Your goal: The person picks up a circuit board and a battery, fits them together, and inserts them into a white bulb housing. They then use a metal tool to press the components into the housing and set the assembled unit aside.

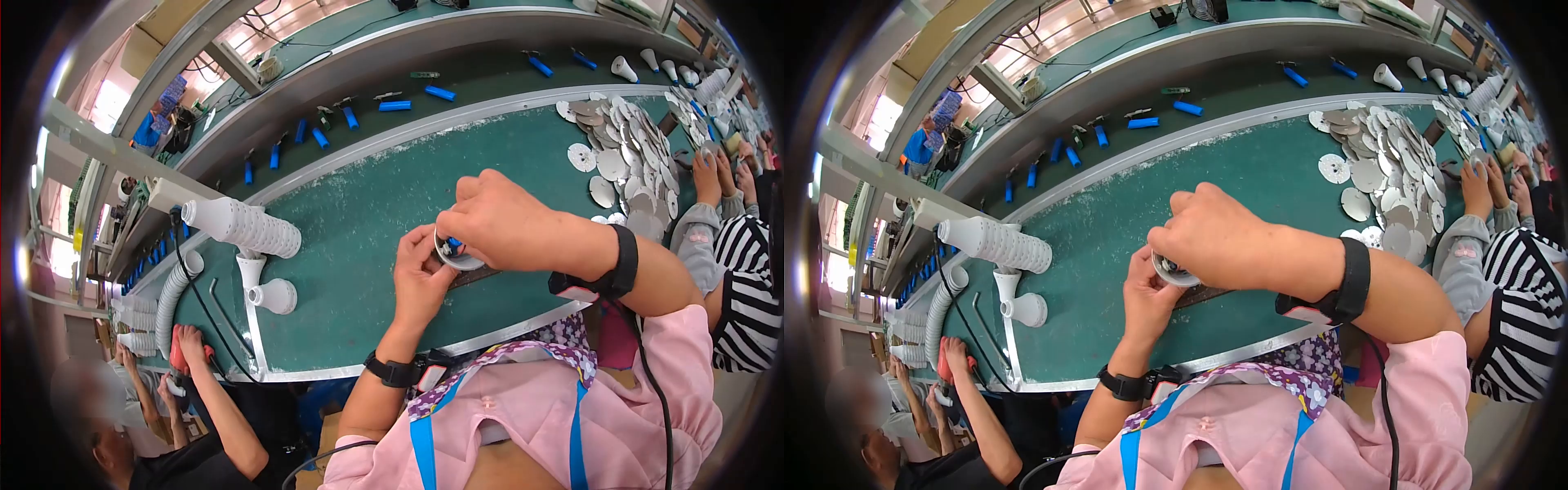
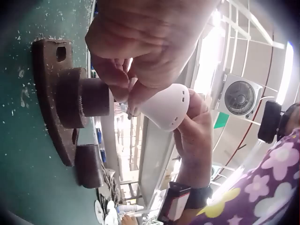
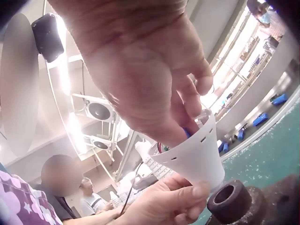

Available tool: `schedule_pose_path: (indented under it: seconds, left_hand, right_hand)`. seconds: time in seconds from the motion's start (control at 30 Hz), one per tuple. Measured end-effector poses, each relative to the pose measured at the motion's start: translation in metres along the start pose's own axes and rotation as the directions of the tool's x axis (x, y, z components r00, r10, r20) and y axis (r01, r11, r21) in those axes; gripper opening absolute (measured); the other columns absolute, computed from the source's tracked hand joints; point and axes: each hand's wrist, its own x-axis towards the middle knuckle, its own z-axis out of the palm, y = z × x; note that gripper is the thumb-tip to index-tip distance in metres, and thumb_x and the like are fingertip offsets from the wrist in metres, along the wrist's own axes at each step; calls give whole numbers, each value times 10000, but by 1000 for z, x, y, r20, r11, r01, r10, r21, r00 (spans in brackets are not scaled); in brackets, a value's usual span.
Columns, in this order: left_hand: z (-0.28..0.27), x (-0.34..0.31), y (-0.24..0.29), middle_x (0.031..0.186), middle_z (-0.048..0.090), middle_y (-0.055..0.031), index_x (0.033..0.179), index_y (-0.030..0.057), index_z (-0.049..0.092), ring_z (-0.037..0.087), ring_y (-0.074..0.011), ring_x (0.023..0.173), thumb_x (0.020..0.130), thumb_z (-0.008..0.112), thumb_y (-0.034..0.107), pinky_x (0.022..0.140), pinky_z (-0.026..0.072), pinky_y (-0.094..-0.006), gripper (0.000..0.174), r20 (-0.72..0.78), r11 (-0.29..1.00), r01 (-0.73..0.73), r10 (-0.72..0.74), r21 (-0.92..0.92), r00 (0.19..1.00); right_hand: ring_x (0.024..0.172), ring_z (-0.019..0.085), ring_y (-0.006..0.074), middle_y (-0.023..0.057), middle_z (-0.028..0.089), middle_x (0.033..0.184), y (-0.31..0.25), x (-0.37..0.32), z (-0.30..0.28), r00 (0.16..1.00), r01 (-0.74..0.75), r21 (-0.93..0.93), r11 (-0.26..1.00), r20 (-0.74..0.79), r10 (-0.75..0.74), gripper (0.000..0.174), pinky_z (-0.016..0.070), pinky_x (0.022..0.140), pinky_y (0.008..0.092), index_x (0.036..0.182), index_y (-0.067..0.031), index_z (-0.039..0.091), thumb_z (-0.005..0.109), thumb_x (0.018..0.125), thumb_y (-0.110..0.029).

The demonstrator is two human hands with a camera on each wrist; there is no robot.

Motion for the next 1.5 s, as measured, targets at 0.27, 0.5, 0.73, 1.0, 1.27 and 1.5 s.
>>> schedule_pose_path:
  seconds: [0.27,0.5,0.73,1.0,1.27,1.5]
  left_hand:
    - [4,-5,1,1090,469,-25,1053,68,599,487,-49,725,691,678,33,598,415,-176,372,-43,997,28,-26,66,999]
    - [4,-8,-11,991,580,-39,1056,42,527,559,-136,890,719,668,96,759,440,-265,370,-45,992,-26,32,127,998]
    - [4,-10,-7,996,572,-44,1041,22,532,555,-132,884,728,662,54,744,438,-261,340,-27,980,-61,67,188,997]
    - [3,-12,-1,990,585,-43,1004,11,548,553,-104,868,732,662,46,722,440,-241,297,-40,992,124,-124,-3,991]
    - [-18,-11,28,1084,534,-104,1252,0,374,578,-175,919,794,547,36,657,489,-236,491,335,849,357,-231,-389,914]
    - [-15,9,53,1035,561,-108,1247,11,372,627,-189,791,845,474,104,550,520,-219,425,311,705,538,-440,-461,843]
  right_hand:
    - [606,522,218,21,574,582,-2,7,-2,1000,20,-63,998,18,-19,198,365,493,345,662,-96,519,663,531,-134]
    - [656,531,199,10,575,594,-5,10,-6,998,12,-71,997,59,-7,206,366,538,340,671,-107,526,671,532,-153]
    - [673,522,200,10,543,611,0,14,-7,983,2,-19,1000,183,1,117,369,560,340,691,-107,538,616,609,-139]
    - [667,525,206,31,530,600,-2,16,-2,991,34,6,999,130,-34,81,376,574,333,669,-85,534,584,630,-136]
    - [653,524,203,37,554,590,-3,15,-2,993,26,8,1000,114,-26,102,369,573,331,662,-84,535,602,612,-142]
    - [691,531,198,-2,586,594,-3,15,-1,989,-4,2,1000,145,3,103,371,585,340,654,-111,541,618,606,-160]
